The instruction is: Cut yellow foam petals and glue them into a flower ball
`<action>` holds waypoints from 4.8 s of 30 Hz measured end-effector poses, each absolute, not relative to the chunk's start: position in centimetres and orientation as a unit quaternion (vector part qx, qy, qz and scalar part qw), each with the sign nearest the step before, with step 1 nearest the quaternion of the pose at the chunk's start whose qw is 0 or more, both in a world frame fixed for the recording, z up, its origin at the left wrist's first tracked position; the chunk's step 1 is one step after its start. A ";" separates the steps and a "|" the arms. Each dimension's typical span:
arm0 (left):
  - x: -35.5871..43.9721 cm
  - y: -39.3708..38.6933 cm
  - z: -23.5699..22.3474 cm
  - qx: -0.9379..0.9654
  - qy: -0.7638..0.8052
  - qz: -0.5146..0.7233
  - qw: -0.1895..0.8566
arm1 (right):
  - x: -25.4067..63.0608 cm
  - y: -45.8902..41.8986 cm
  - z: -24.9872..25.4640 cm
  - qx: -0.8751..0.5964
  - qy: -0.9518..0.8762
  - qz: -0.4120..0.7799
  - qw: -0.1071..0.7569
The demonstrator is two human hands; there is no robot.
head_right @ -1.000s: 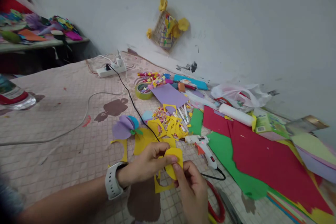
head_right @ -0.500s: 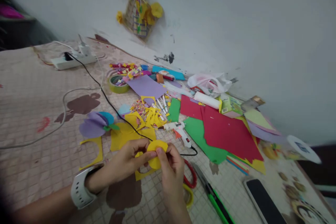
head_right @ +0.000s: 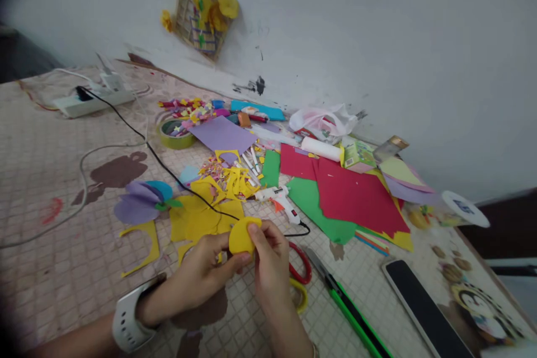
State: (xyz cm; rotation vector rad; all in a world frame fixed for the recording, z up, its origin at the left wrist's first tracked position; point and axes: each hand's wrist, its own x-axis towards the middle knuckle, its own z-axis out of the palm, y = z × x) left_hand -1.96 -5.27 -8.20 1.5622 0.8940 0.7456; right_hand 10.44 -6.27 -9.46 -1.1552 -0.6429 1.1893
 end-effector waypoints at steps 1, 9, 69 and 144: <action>-2.0 -5.2 -8.2 0.661 0.388 0.310 0.563 | 10.4 -6.2 -9.4 -0.505 -0.273 0.522 0.631; -2.9 -4.0 -7.7 0.497 0.228 0.395 0.738 | 10.4 -6.1 -9.5 -0.468 -0.250 0.591 0.607; -3.9 -2.6 -8.7 0.398 0.178 0.412 0.800 | 13.3 -5.7 -8.9 -0.390 -0.394 0.541 0.633; -4.6 -3.8 -7.2 0.649 0.311 0.513 0.468 | 13.9 -7.8 -7.9 -0.432 -0.762 0.007 0.482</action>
